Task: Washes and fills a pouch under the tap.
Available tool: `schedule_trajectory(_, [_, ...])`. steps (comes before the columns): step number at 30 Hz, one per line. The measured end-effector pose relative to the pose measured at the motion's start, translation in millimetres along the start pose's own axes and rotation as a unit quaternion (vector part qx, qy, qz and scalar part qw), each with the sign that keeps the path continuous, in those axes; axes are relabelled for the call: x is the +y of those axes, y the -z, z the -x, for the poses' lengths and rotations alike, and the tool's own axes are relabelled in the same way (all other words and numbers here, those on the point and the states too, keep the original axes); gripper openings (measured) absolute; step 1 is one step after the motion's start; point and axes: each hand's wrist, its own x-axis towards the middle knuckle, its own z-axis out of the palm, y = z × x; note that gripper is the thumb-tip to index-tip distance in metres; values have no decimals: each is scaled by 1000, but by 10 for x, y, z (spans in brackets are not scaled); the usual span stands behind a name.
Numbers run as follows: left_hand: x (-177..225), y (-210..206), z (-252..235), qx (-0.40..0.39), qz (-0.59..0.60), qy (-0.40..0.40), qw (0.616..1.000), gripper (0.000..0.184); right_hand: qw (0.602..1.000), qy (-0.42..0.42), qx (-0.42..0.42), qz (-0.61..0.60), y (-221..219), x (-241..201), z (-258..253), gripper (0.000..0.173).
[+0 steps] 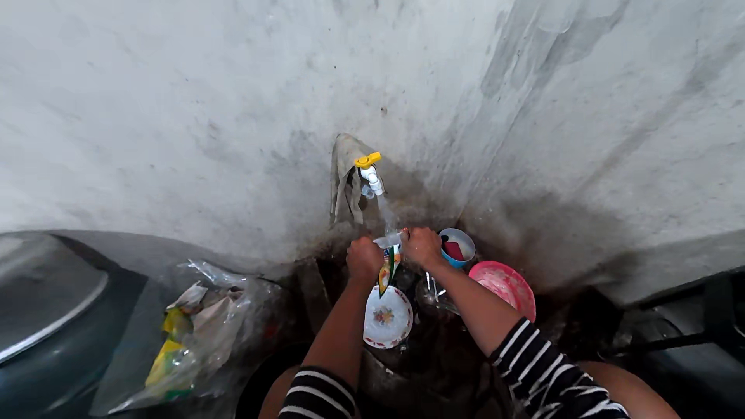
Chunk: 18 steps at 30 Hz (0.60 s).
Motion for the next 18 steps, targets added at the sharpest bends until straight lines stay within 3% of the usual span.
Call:
schedule_trajectory(5, [-116,-59,-30,-23,-5,40,999,35,999,-35,-34,-19,-93,29,-23,52])
schedule_trajectory(11, [-177,-131,-203,-58,84,-98,990,40,991,124,-52,-15,-64,272,-43,46])
schedule_trajectory(16, [-39,-295,-155,-39,24,-117,992,34,997,66,-36,28,4,155,37,43])
schedule_trajectory(18, [56,-372,-82,-33,9,-120,992,33,995,82,-35,40,-9,81,50,46])
